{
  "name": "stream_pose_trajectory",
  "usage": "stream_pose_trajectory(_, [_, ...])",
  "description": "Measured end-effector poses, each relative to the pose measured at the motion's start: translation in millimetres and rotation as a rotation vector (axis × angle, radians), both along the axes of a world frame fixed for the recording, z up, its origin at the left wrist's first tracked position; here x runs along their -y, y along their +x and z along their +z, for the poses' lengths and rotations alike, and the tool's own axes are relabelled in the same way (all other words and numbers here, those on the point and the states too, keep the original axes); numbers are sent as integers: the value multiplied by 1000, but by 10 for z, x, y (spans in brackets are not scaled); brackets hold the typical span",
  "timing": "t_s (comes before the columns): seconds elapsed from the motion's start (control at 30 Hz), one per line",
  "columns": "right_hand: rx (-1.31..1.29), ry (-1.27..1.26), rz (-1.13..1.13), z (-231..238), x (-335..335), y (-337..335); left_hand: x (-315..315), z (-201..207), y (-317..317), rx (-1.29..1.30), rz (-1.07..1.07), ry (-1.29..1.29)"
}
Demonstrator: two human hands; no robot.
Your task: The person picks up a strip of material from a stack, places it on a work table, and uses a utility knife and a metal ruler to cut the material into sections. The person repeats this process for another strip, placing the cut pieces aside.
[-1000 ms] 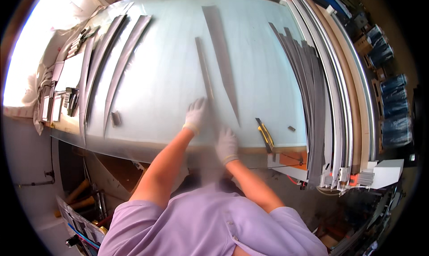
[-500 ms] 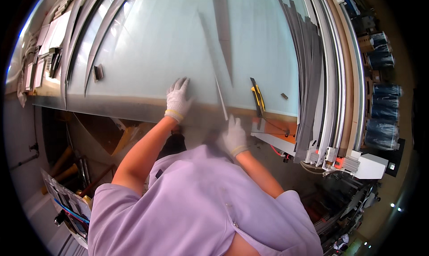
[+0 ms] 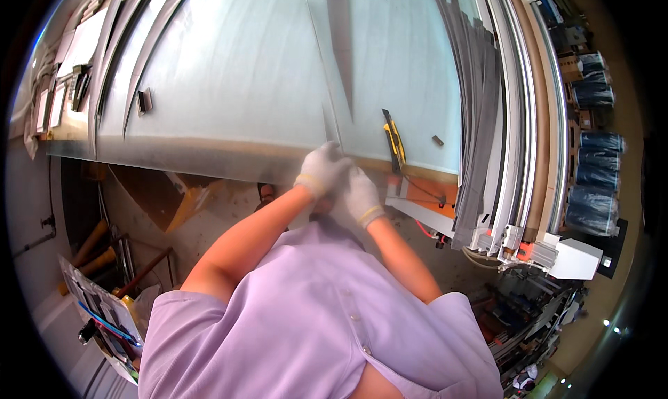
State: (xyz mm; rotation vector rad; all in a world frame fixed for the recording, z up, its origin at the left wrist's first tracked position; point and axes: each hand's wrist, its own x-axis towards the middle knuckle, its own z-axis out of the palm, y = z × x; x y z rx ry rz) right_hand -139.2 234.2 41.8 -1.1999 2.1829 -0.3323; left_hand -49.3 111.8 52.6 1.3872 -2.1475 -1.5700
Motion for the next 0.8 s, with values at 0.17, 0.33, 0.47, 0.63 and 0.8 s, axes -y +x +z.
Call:
stream_pose_trajectory(0.17, [-6,-123,20,-85,-100,-34,36,-237,104,-200,123,585])
stream_pose_trajectory(0.33, [-67,0,174,-109,-98,-23,-118,-303,41,-236,95,412])
stream_pose_trajectory(0.47, [-60,-197,185,-312,-186,-122,-210,-191,15,-281,241,550])
stream_pose_trajectory(0.63, [5,-189,48,-91,-203,-304,-201,-267,143,-214,358,635])
stream_pose_trajectory(0.8, [-272,-62,-8,-108,-187,-366,-264,-789,452,-300,70,27])
